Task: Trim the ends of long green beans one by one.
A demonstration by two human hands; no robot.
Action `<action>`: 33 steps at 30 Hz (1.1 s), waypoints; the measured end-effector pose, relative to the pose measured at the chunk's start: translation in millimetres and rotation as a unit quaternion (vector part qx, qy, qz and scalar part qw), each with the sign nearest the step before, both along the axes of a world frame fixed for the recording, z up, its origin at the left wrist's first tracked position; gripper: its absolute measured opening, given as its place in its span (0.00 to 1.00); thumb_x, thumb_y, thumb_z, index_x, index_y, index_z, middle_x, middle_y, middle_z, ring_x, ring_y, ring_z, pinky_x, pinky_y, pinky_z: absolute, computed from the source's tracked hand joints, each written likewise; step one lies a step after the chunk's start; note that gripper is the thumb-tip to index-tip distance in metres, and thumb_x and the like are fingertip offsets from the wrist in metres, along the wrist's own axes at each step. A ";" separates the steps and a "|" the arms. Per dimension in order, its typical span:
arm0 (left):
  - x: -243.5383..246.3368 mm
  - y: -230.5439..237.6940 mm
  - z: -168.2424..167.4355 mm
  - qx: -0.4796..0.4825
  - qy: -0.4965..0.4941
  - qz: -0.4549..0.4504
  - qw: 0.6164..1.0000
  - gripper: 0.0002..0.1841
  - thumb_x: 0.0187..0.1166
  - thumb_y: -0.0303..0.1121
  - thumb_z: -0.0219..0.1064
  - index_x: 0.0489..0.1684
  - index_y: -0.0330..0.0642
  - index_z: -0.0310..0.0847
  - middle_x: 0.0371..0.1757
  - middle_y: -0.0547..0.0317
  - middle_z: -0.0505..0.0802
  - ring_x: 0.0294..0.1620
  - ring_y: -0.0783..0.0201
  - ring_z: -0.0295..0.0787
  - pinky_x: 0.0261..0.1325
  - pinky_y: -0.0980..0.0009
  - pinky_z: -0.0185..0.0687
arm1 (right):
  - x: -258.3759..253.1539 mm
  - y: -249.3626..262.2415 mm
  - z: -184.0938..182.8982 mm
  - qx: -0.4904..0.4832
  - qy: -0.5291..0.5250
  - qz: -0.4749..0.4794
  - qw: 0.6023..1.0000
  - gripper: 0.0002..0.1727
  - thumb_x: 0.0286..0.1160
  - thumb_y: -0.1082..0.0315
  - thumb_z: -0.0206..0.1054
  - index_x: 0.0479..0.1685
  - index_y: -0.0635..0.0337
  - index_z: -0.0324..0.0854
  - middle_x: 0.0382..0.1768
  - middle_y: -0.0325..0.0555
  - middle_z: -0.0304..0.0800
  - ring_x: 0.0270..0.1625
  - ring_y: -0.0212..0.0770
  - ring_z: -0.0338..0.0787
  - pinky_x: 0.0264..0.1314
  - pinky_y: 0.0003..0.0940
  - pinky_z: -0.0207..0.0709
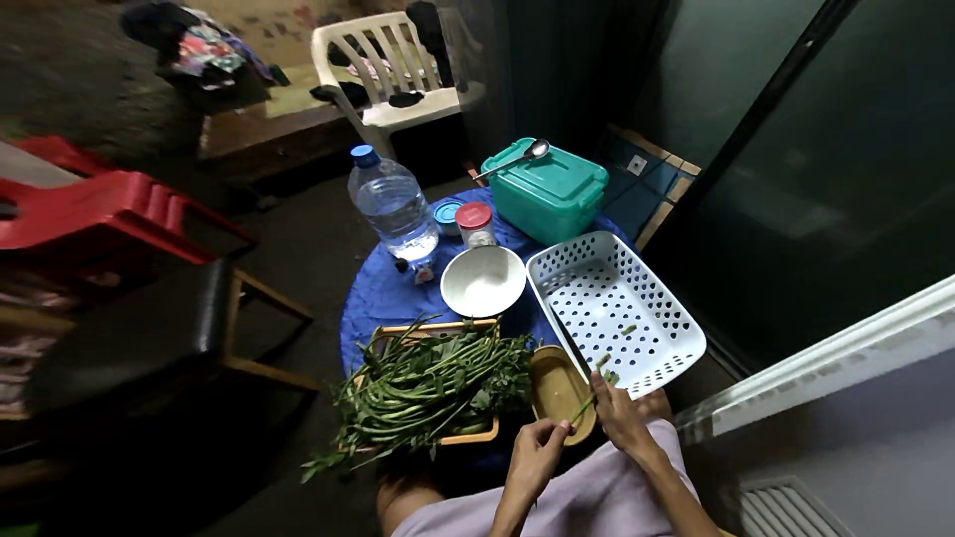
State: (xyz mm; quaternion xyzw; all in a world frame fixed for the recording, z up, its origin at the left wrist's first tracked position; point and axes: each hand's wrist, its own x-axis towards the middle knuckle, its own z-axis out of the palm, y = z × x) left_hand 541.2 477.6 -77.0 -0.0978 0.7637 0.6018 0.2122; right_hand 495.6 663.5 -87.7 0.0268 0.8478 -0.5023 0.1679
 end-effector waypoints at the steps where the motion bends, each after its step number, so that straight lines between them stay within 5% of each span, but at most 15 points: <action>1: 1.6 -0.5 -0.4 0.000 0.002 0.000 1.000 0.13 0.87 0.37 0.62 0.40 0.42 0.92 0.22 0.71 0.84 0.18 0.78 0.71 0.25 0.77 0.69 | -1.4 2.2 -1.0 -0.002 0.001 -0.014 1.000 0.37 0.95 0.45 0.35 0.53 0.69 0.83 0.25 0.50 0.81 0.26 0.45 0.81 0.37 0.46 0.78; 4: 3.3 -0.6 -2.8 -0.012 0.009 0.006 1.000 0.13 0.87 0.36 0.61 0.39 0.42 0.92 0.23 0.70 0.85 0.18 0.78 0.72 0.26 0.77 0.69 | -7.7 8.2 -10.5 -0.002 0.010 -0.059 0.998 0.37 0.96 0.46 0.34 0.44 0.67 0.83 0.23 0.47 0.78 0.23 0.42 0.78 0.32 0.43 0.77; 8: -2.7 -0.2 -6.1 -0.036 0.018 0.013 0.999 0.13 0.87 0.37 0.61 0.39 0.42 0.92 0.25 0.68 0.87 0.20 0.77 0.74 0.28 0.76 0.72 | -10.1 17.8 -9.6 -0.034 -0.009 -0.059 0.998 0.35 0.95 0.44 0.32 0.74 0.56 0.79 0.22 0.43 0.77 0.20 0.40 0.76 0.29 0.41 0.78; 14: -18.4 8.9 -7.8 -0.031 0.035 -0.032 0.998 0.14 0.87 0.39 0.62 0.39 0.42 0.91 0.30 0.67 0.88 0.26 0.76 0.77 0.35 0.73 0.75 | -0.2 10.7 0.7 -0.084 0.028 0.053 0.995 0.36 0.93 0.41 0.36 0.80 0.56 0.74 0.27 0.44 0.82 0.21 0.37 0.76 0.30 0.40 0.78; 16: -19.5 9.5 -8.4 -0.022 0.034 -0.040 0.998 0.14 0.87 0.39 0.61 0.40 0.41 0.91 0.30 0.68 0.88 0.26 0.77 0.77 0.35 0.74 0.75 | -0.4 7.5 -1.2 -0.099 0.069 0.059 0.991 0.37 0.92 0.39 0.36 0.86 0.53 0.69 0.38 0.45 0.88 0.21 0.33 0.75 0.29 0.35 0.77; 18: -20.1 8.0 -7.9 -0.017 0.036 -0.039 0.998 0.14 0.87 0.39 0.61 0.41 0.41 0.91 0.29 0.68 0.87 0.25 0.77 0.76 0.34 0.75 0.74 | -0.7 8.2 -1.5 -0.118 0.076 0.080 0.987 0.37 0.93 0.39 0.34 0.92 0.50 0.60 0.64 0.42 0.89 0.25 0.25 0.75 0.33 0.27 0.77; 19: -20.4 6.9 -7.1 -0.015 0.039 -0.037 0.998 0.14 0.87 0.39 0.61 0.42 0.42 0.91 0.30 0.69 0.88 0.25 0.77 0.76 0.34 0.75 0.74 | 0.0 8.6 -0.9 -0.122 0.072 0.084 0.986 0.37 0.93 0.40 0.34 0.90 0.51 0.63 0.63 0.42 0.89 0.25 0.24 0.75 0.33 0.27 0.76; 21: -20.9 5.0 -4.8 -0.003 0.050 -0.031 0.998 0.14 0.87 0.39 0.61 0.43 0.42 0.91 0.30 0.70 0.88 0.25 0.78 0.75 0.34 0.77 0.73 | 1.0 8.6 -3.9 -0.109 0.046 0.082 0.990 0.36 0.93 0.41 0.36 0.77 0.57 0.78 0.30 0.40 0.84 0.21 0.32 0.73 0.30 0.34 0.76; 23: -20.8 4.0 -3.4 0.016 0.051 -0.025 0.998 0.14 0.88 0.38 0.59 0.44 0.42 0.91 0.28 0.71 0.86 0.23 0.79 0.73 0.30 0.79 0.71 | 0.8 9.6 -6.1 -0.084 0.027 0.098 0.991 0.38 0.93 0.41 0.34 0.61 0.61 0.84 0.20 0.38 0.75 0.19 0.34 0.73 0.30 0.36 0.76; 26: -17.5 3.4 -4.0 0.075 0.018 -0.012 0.997 0.16 0.91 0.36 0.54 0.46 0.40 0.90 0.22 0.72 0.82 0.18 0.79 0.70 0.24 0.80 0.67 | 2.1 8.6 -6.6 -0.063 0.038 0.083 0.994 0.39 0.93 0.40 0.33 0.49 0.63 0.84 0.18 0.37 0.73 0.19 0.33 0.73 0.29 0.35 0.75; 33: -1.5 2.6 -14.0 0.086 -0.016 -0.015 0.996 0.14 0.90 0.33 0.56 0.46 0.37 0.89 0.22 0.69 0.83 0.17 0.78 0.70 0.22 0.80 0.67 | -2.5 4.3 -6.0 -0.003 0.030 -0.006 1.000 0.38 0.94 0.43 0.37 0.45 0.67 0.85 0.23 0.47 0.80 0.25 0.42 0.80 0.35 0.45 0.78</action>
